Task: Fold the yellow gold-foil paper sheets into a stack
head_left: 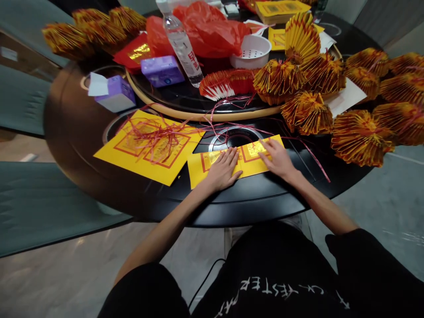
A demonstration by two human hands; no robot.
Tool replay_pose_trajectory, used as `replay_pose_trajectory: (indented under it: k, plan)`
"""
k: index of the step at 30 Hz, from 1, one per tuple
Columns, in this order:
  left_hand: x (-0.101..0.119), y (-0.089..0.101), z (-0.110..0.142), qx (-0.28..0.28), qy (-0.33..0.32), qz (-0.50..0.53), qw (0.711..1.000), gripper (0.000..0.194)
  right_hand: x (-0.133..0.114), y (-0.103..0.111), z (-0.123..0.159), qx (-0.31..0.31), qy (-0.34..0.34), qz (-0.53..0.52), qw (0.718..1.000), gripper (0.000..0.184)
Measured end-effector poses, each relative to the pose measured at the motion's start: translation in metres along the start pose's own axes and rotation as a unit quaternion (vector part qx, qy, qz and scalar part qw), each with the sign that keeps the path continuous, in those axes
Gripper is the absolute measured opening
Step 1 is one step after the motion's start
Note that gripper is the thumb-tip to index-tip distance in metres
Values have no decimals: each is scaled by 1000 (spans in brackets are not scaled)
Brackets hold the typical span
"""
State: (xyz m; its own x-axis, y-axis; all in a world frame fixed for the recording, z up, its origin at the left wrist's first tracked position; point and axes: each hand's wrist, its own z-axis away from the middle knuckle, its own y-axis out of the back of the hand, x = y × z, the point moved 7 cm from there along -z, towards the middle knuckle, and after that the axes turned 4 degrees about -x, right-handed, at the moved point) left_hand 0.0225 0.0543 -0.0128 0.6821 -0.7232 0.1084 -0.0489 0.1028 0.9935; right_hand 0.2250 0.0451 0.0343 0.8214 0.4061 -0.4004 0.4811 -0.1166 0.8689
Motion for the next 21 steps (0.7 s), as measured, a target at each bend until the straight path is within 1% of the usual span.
replay_pose_trajectory:
  k: [2,3,4,6,9,12,14,16,18,21]
  plan:
    - [0,4,-2,-19,3,-3,1000,79,37,19,-4,55,-18,12,998,52]
    - [1,7,-3,-29,5,-7,1000,80,52,25,-6,62,-22,17,998,53]
    - [2,10,-5,-38,6,-11,999,80,64,27,-8,56,-24,22,998,54]
    - [6,19,-11,-52,14,-21,998,77,79,26,-10,38,-25,31,998,56]
    - [18,30,-25,-51,30,-32,998,66,83,17,-11,21,-32,42,998,53]
    - [40,34,-41,-38,27,-30,998,63,81,10,-11,22,-43,46,998,47]
    - [53,29,-51,-34,18,-25,999,63,79,11,-11,36,-40,38,998,44]
    - [63,22,-57,-33,14,-23,999,62,78,15,-10,58,-28,22,998,41]
    - [67,14,-60,-33,19,-22,999,61,76,19,-9,75,-6,0,997,36]
    - [66,7,-61,-30,28,-18,999,62,70,20,-3,79,33,-43,995,29]
